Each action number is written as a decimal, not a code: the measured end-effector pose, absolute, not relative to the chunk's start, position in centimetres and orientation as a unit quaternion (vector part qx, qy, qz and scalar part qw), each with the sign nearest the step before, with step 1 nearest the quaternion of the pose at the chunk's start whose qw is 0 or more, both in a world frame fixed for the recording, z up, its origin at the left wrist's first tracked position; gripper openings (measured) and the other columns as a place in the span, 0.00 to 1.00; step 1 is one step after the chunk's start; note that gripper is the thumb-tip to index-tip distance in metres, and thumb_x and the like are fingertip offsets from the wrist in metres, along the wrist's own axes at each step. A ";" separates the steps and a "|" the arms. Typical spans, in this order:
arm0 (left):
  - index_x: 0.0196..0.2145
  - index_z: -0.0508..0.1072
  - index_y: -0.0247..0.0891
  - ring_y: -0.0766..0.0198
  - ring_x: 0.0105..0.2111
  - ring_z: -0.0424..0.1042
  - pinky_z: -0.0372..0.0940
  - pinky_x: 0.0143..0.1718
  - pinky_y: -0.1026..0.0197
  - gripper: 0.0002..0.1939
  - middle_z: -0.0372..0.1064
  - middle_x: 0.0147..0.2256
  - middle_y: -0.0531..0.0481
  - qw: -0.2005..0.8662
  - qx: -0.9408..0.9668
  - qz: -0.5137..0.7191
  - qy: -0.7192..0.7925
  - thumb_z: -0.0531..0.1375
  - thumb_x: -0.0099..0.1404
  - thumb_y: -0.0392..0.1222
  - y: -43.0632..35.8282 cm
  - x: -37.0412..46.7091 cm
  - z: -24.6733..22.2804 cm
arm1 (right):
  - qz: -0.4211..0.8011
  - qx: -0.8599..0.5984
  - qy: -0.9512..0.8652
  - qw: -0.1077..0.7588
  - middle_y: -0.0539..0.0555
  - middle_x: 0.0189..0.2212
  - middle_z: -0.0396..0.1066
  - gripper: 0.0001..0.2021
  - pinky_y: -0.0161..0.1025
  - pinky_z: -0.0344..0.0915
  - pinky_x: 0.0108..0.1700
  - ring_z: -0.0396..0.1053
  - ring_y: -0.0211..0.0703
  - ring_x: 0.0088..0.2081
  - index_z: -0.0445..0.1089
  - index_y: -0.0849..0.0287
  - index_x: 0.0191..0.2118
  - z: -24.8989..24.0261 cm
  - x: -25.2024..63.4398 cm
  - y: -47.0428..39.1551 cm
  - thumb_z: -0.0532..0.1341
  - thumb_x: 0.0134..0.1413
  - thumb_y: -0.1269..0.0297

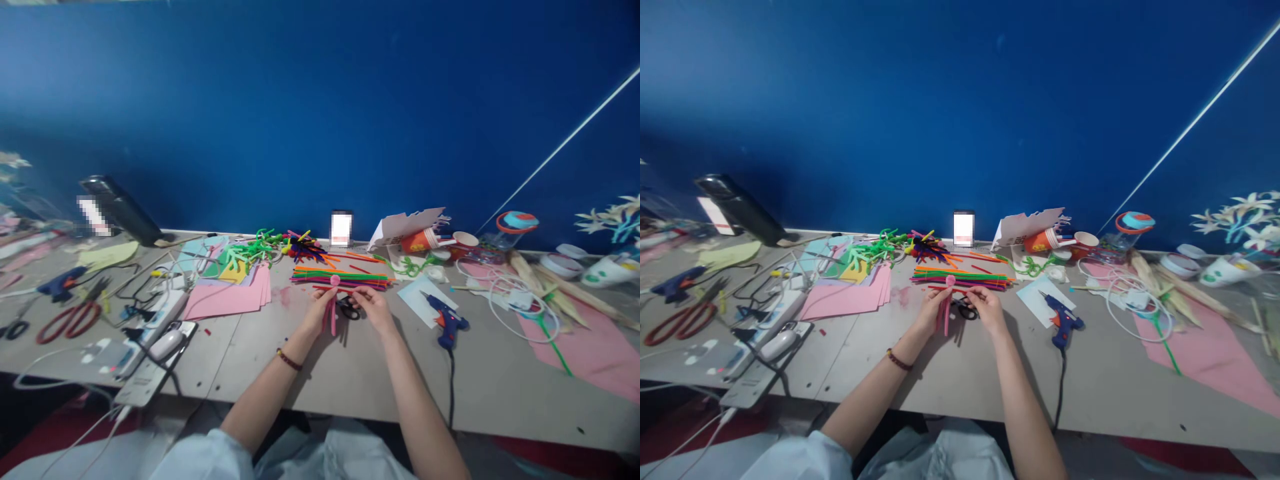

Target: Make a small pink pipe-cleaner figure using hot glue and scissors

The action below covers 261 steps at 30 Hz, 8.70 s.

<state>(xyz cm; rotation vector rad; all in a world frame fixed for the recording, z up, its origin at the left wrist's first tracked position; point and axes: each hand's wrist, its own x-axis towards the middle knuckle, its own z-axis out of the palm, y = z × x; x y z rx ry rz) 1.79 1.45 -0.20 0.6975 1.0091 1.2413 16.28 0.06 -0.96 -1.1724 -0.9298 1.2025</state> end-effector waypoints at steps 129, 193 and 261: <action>0.17 0.71 0.33 0.72 0.16 0.59 0.54 0.19 0.66 0.16 0.65 0.16 0.53 0.630 0.308 0.561 0.440 0.70 0.42 0.48 1.0 2.4 0.0 | 0.482 -0.514 -0.310 0.639 0.50 0.25 0.73 0.19 0.35 0.60 0.27 0.65 0.38 0.25 0.74 0.57 0.28 -1.6 15.6 -0.2 0.69 0.31 0.47; 0.30 0.79 0.37 0.61 0.33 0.67 0.61 0.36 0.62 0.10 0.72 0.30 0.46 0.556 0.573 0.480 0.365 0.63 0.55 0.46 1.0 1.7 -0.3 | 0.587 -0.471 -0.333 0.568 0.48 0.23 0.72 0.18 0.33 0.58 0.25 0.61 0.33 0.21 0.75 0.57 0.32 -2.1 15.2 -0.4 0.71 0.32 0.55; 0.31 0.71 0.36 0.67 0.22 0.61 0.54 0.26 0.65 0.09 0.66 0.23 0.51 0.223 0.747 0.438 0.448 0.53 0.63 0.40 -0.3 1.5 -1.4 | 0.663 -0.368 -0.198 0.621 0.47 0.27 0.75 0.16 0.33 0.65 0.35 0.70 0.36 0.30 0.75 0.57 0.32 -2.0 13.1 -0.8 0.73 0.31 0.60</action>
